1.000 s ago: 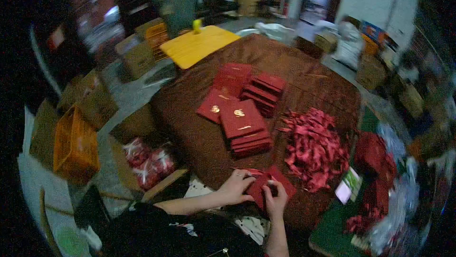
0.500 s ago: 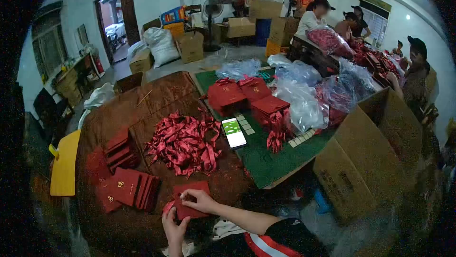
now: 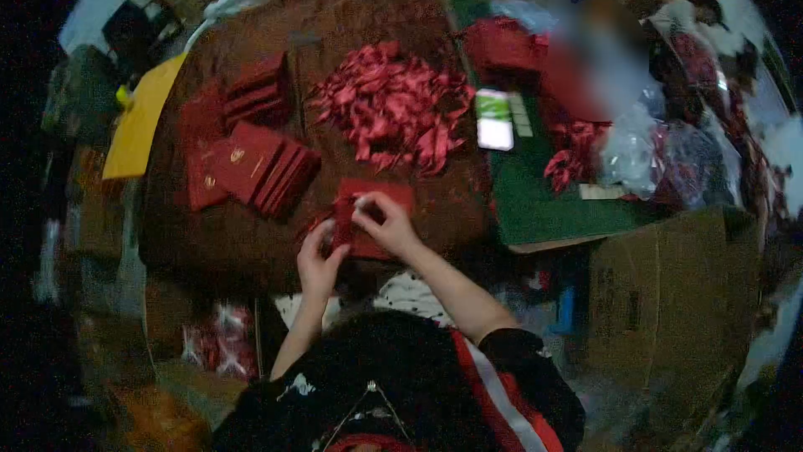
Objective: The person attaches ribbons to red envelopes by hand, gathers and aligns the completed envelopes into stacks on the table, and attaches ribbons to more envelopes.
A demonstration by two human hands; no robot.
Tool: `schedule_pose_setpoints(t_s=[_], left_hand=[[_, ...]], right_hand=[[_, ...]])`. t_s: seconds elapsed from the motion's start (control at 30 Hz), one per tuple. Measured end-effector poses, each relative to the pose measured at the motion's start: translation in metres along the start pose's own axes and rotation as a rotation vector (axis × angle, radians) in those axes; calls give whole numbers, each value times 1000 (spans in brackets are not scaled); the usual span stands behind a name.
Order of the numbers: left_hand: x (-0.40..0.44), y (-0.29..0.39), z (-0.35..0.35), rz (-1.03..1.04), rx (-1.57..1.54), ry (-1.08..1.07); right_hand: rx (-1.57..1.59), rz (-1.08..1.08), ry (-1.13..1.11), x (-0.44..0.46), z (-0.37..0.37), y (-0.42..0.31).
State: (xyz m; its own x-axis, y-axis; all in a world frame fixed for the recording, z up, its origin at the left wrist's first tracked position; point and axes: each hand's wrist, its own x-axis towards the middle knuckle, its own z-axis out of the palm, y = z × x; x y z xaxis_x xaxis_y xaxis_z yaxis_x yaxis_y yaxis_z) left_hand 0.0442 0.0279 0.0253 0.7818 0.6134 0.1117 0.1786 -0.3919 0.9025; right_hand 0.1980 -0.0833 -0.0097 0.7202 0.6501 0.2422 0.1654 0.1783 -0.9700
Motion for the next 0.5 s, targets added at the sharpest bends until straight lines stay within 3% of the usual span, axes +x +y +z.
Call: schedule_pose_setpoints(t_s=[0.03,0.13,0.17,0.27,0.5], left_hand=[[-5,7,-1,-91,32,-7],[-1,1,1,-107,182,-16],[-4,-1,-1,-135,158,-22],[-4,-1,4,-100,150,83],[-2,-1,0,-69,194,1]], right_hand=[[-61,32,6,-5,1,-9],[10,98,25,-7,0,-11],[-150,-34,35,-7,0,-7],[-307,-48,27,-11,1,-25],[-647,-231,-111,-17,8,-34]])
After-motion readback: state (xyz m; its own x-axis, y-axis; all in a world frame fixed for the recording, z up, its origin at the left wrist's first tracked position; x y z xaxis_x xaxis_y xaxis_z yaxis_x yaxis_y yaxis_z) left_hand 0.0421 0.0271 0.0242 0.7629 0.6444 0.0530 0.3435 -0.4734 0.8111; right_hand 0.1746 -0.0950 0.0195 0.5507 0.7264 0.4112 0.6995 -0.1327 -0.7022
